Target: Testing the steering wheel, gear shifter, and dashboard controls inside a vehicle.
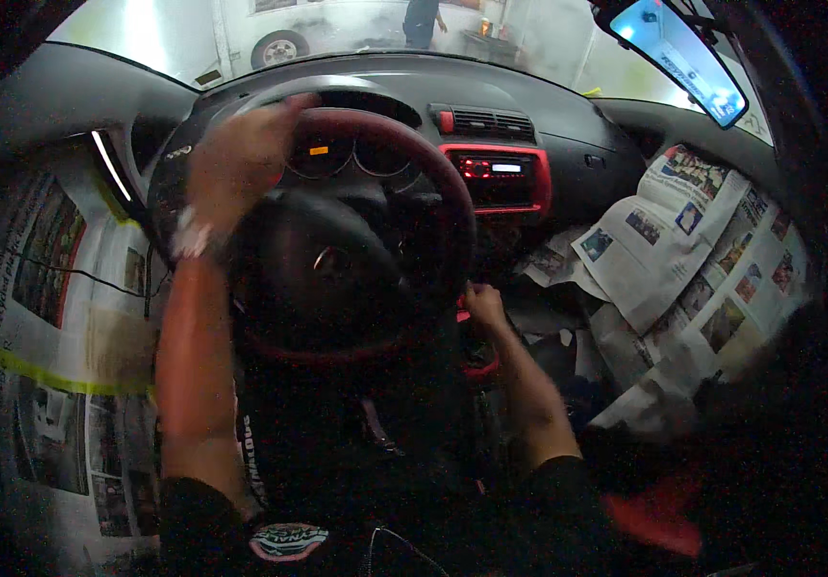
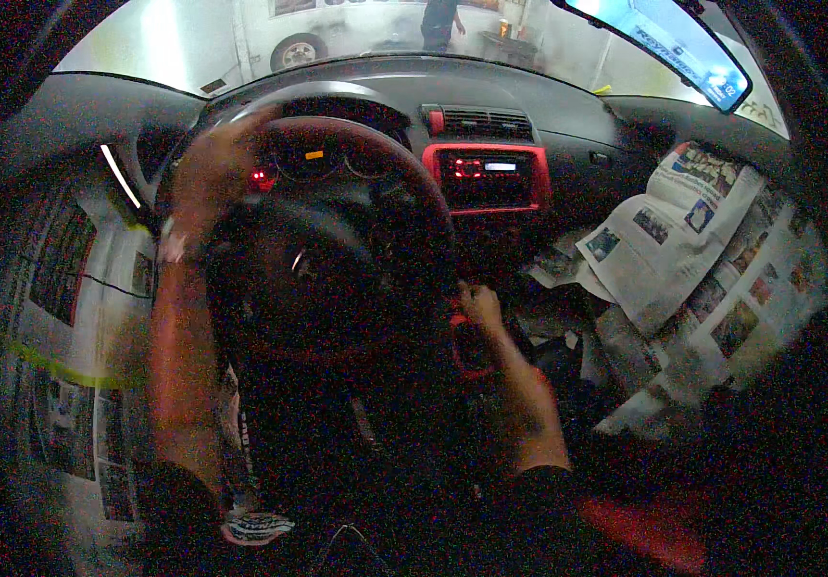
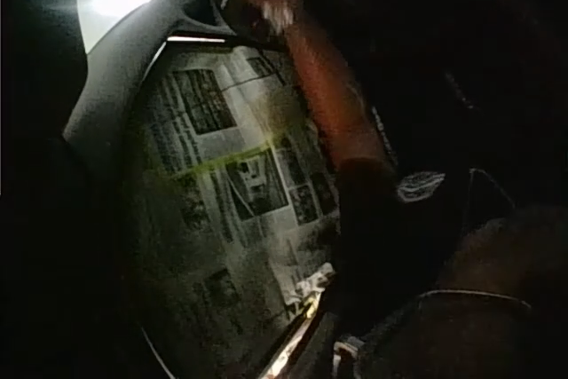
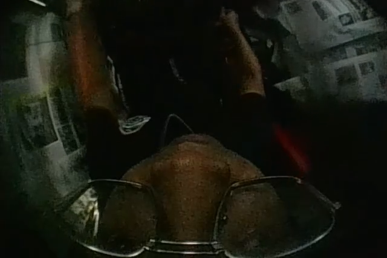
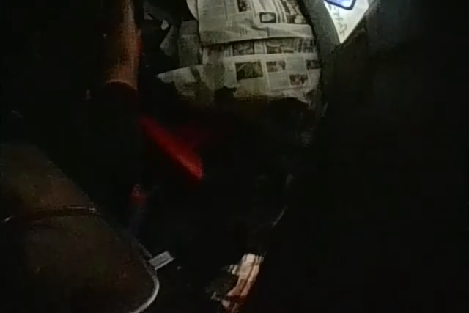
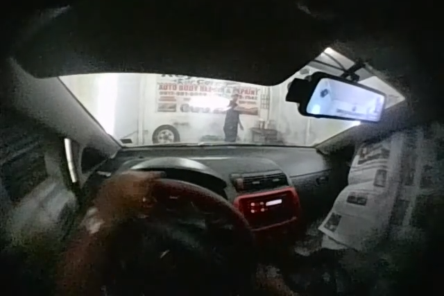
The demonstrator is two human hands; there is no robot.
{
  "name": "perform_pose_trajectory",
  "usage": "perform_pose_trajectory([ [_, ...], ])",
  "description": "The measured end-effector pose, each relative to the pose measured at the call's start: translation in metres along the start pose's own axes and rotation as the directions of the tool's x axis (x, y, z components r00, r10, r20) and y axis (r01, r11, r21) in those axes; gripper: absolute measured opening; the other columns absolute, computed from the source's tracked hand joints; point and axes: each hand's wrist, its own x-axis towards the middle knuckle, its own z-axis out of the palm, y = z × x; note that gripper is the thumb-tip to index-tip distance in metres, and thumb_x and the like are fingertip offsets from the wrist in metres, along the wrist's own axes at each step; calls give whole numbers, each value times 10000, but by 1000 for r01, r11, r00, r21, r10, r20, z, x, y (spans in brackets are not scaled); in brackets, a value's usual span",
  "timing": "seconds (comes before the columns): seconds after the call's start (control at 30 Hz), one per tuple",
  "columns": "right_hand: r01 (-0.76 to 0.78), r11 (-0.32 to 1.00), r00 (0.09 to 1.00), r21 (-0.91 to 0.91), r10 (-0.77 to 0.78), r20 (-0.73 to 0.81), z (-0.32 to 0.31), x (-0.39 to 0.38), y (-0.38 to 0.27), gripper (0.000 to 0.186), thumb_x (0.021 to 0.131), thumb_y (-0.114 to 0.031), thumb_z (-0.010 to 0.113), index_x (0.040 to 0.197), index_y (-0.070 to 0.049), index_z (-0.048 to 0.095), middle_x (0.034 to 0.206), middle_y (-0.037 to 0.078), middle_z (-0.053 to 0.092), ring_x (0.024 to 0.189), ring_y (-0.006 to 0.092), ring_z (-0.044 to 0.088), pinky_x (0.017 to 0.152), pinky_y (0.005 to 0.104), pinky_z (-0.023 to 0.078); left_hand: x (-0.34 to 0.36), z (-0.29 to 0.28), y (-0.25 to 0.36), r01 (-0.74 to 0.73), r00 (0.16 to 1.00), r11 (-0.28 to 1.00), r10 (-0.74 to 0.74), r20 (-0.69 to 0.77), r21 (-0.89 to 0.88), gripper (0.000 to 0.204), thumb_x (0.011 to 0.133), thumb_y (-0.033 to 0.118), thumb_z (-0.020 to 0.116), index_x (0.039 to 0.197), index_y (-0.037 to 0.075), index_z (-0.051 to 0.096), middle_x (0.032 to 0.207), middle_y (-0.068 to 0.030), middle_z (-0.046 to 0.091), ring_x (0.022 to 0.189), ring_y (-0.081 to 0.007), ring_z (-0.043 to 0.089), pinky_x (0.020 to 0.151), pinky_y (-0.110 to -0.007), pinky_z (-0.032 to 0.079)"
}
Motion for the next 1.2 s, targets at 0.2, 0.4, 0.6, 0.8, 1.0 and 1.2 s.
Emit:
perform_pose_trajectory([
  [0.2, 309, 563, 942, 766, -294, -164, -160, 72, -215, 619, 1119, -488, 340, 1001, -8, 712, 951, 109, 724, 876, 205, 689, 849, 365, 538, -27, 196, 189, -600, 788, 800, 592, 170, -6, 156, 816, 291, 692, 787, 152, 755, 800, -79, 720, 776, -290, 706, 659, -458, 538],
  [0.4, 783, 620, 600, -42, -772, -212, -100, 27, -306, 368, 1061, -365, 568, 1274, -69, 617, 1128, 124, 722, 989, 295, 727, 833, 404, 563, -243, 217, 94, -928, 309, 281, 947, 84, 244, 570, 910, 241, 624, 1457, 212, 469, 1510, -70, 475, 1297, -254, 533, 1019, -430, 497],
  [0.6, -95, 836, 981, 541, -15, 195, -10, -144, -195, 501, 1113, -365, 421, 1428, 22, 465, 1282, 178, 622, 1147, 260, 598, 997, 412, 465, -156, 7, -32, -302, 888, 878, 401, -226, 371, 361, 938, 304, 596, 1261, 145, 624, 1342, -138, 586, 1171, -376, 603, 898, -567, 504],
  [0.8, 216, 758, 54, 615, -638, 768, -57, -178, -268, 388, 1082, -357, 522, 1186, -25, 695, 1127, 165, 733, 1001, 266, 706, 886, 409, 543, 18, 24, 64, -290, 957, 939, 281, 77, 185, 338, 989, 384, 524, 1034, 143, 756, 932, -119, 756, 798, -314, 750, 666, -469, 573],
  [1.0, 540, 633, 713, 555, -694, 97, -146, -29, -362, 384, 1028, -375, 643, 1166, -19, 678, 1015, 93, 736, 918, 167, 688, 798, 328, 542, -29, 172, 193, -643, 701, 766, 579, 416, 16, 311, 912, 431, 628, 947, 157, 773, 875, -62, 762, 782, -305, 740, 654, -454, 572],
  [1.2, 346, 863, 932, 367, -363, -25, -99, 1, -251, 437, 1103, -422, 466, 1212, -32, 632, 1068, 101, 718, 890, 218, 693, 784, 348, 536, -222, 258, 145, -193, 552, 838, 523, 650, -511, 319, 890, 442, 698, 956, 136, 763, 913, -69, 754, 833, -302, 730, 701, -443, 584],
])
